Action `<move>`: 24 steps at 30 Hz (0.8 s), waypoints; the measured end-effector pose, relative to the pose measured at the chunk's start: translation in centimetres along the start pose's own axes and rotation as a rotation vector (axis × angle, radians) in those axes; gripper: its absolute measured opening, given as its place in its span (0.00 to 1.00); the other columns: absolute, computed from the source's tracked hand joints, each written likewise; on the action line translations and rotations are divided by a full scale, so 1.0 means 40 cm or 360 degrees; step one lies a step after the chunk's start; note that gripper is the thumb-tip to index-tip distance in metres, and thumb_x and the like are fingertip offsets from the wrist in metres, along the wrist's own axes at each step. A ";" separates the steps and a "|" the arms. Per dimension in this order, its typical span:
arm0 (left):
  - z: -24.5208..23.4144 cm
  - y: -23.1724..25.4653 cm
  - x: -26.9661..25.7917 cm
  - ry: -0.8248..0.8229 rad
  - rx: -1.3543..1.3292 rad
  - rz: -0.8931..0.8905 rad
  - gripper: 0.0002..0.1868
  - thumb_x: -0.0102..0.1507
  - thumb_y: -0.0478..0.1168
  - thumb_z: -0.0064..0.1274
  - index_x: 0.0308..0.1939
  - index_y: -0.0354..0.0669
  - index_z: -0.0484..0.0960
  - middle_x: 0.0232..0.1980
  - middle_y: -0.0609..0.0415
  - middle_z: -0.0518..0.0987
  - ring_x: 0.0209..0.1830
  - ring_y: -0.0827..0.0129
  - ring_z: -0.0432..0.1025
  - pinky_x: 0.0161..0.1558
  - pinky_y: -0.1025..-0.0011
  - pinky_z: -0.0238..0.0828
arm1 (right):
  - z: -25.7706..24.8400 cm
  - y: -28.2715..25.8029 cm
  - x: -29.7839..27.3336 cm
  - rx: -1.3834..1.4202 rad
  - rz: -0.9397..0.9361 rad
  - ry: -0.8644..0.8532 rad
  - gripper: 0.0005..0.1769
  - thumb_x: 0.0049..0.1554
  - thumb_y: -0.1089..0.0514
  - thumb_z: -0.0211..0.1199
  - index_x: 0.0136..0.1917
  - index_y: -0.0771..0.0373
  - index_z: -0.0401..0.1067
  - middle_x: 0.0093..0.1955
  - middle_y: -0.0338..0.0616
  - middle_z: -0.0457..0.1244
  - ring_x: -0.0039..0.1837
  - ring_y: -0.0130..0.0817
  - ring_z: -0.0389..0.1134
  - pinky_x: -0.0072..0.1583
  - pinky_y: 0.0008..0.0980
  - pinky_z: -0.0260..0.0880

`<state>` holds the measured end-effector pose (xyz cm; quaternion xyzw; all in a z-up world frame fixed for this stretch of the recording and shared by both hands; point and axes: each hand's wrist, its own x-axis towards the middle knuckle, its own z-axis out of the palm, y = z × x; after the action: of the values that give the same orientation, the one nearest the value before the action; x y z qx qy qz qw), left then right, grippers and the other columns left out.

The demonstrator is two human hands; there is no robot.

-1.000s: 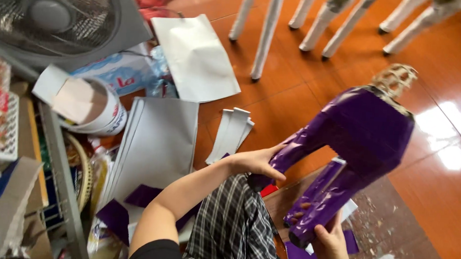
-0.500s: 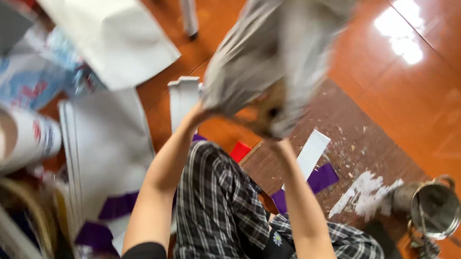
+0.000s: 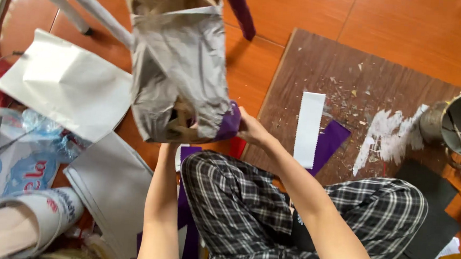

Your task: Decorating a giraffe-shaped structure with purple and white paper strips

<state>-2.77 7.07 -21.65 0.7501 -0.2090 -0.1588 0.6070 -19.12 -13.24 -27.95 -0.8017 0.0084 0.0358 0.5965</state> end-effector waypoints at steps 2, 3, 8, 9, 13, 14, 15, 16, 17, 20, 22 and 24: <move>0.005 -0.036 -0.010 0.0057 0.0032 -0.0048 0.31 0.59 0.43 0.81 0.61 0.46 0.81 0.50 0.55 0.84 0.51 0.67 0.80 0.59 0.67 0.78 | -0.007 -0.015 0.014 -0.0006 0.0061 -0.0049 0.43 0.46 0.53 0.82 0.69 0.50 0.61 0.65 0.55 0.68 0.68 0.64 0.71 0.66 0.61 0.72; 0.005 -0.054 -0.033 0.0088 0.0046 -0.0079 0.31 0.59 0.43 0.81 0.61 0.47 0.81 0.51 0.55 0.84 0.51 0.67 0.80 0.59 0.67 0.78 | -0.006 -0.013 0.017 0.0052 0.0041 -0.0047 0.44 0.46 0.54 0.82 0.70 0.51 0.61 0.65 0.54 0.67 0.68 0.65 0.71 0.65 0.60 0.72; 0.015 -0.108 -0.198 0.0292 0.0120 -0.0211 0.33 0.59 0.43 0.81 0.63 0.48 0.79 0.54 0.55 0.84 0.54 0.65 0.81 0.62 0.66 0.78 | 0.039 0.119 -0.025 0.0099 -0.0506 0.0172 0.59 0.48 0.56 0.85 0.85 0.63 0.55 0.83 0.64 0.54 0.85 0.66 0.52 0.84 0.58 0.47; 0.014 -0.116 -0.232 0.0334 0.0139 -0.0234 0.34 0.59 0.43 0.81 0.64 0.48 0.78 0.54 0.55 0.84 0.55 0.64 0.81 0.63 0.65 0.79 | 0.029 0.121 -0.062 -0.0029 -0.0396 0.0248 0.63 0.50 0.51 0.85 0.88 0.60 0.52 0.85 0.62 0.53 0.85 0.63 0.53 0.84 0.57 0.49; -0.031 -0.341 -0.374 0.0527 0.0200 -0.0292 0.35 0.59 0.43 0.80 0.66 0.49 0.76 0.57 0.55 0.83 0.58 0.63 0.82 0.65 0.64 0.79 | -0.069 0.088 -0.296 -0.0293 0.0072 0.0232 0.40 0.62 0.48 0.74 0.83 0.53 0.64 0.78 0.53 0.64 0.77 0.57 0.65 0.76 0.56 0.64; -0.007 -0.292 -0.431 0.0531 0.0195 -0.0269 0.35 0.59 0.43 0.80 0.66 0.49 0.76 0.57 0.55 0.83 0.58 0.63 0.82 0.65 0.64 0.79 | -0.095 0.073 -0.382 -0.0304 0.0054 0.0243 0.40 0.62 0.48 0.74 0.83 0.53 0.64 0.78 0.53 0.64 0.77 0.57 0.65 0.76 0.56 0.64; 0.017 -0.244 -0.490 0.0594 0.0415 -0.0316 0.22 0.64 0.47 0.74 0.59 0.54 0.82 0.53 0.55 0.86 0.56 0.61 0.83 0.60 0.63 0.79 | -0.120 0.057 -0.469 -0.0333 0.0269 0.0307 0.31 0.62 0.49 0.73 0.76 0.55 0.70 0.69 0.55 0.69 0.71 0.59 0.69 0.71 0.59 0.69; 0.042 -0.197 -0.541 0.0663 0.0633 -0.0352 0.11 0.69 0.52 0.68 0.52 0.58 0.89 0.50 0.55 0.89 0.54 0.60 0.83 0.55 0.62 0.80 | -0.150 0.044 -0.550 -0.0362 0.0474 0.0379 0.23 0.63 0.50 0.72 0.69 0.57 0.77 0.60 0.58 0.74 0.64 0.62 0.73 0.65 0.61 0.73; 0.071 -0.074 -0.575 0.0673 0.0624 -0.0320 0.11 0.69 0.52 0.68 0.52 0.58 0.89 0.50 0.55 0.89 0.54 0.60 0.83 0.55 0.62 0.80 | -0.154 0.100 -0.620 -0.0375 0.0448 0.0397 0.23 0.63 0.50 0.72 0.69 0.57 0.77 0.60 0.58 0.74 0.64 0.62 0.73 0.65 0.61 0.73; 0.133 0.292 -0.651 0.0724 0.0251 -0.0345 0.09 0.67 0.45 0.71 0.47 0.49 0.91 0.44 0.53 0.90 0.46 0.67 0.84 0.53 0.71 0.80 | -0.178 0.171 -0.746 -0.0090 0.0751 0.0672 0.24 0.55 0.62 0.78 0.64 0.46 0.84 0.41 0.37 0.76 0.45 0.34 0.78 0.52 0.37 0.78; 0.135 0.563 -0.733 0.0349 -0.0063 0.0419 0.03 0.66 0.25 0.58 0.42 0.34 0.82 0.44 0.52 0.85 0.40 0.70 0.75 0.48 0.76 0.75 | -0.188 0.080 -0.749 0.0242 0.0682 0.0739 0.19 0.63 0.62 0.67 0.68 0.60 0.78 0.38 0.37 0.64 0.37 0.27 0.60 0.40 0.28 0.61; 0.028 0.393 -0.935 -0.0015 -0.0308 -0.0033 0.09 0.69 0.29 0.50 0.52 0.31 0.81 0.46 0.45 0.86 0.41 0.65 0.79 0.48 0.71 0.79 | -0.170 0.083 -0.746 0.0224 0.0728 0.0795 0.20 0.64 0.63 0.64 0.69 0.61 0.77 0.37 0.39 0.67 0.35 0.28 0.62 0.38 0.28 0.62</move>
<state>-37.46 22.29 -7.13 0.6892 -0.1880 -0.1880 0.6740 -48.75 -21.56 -27.18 -0.7199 0.3362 -0.0294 0.6065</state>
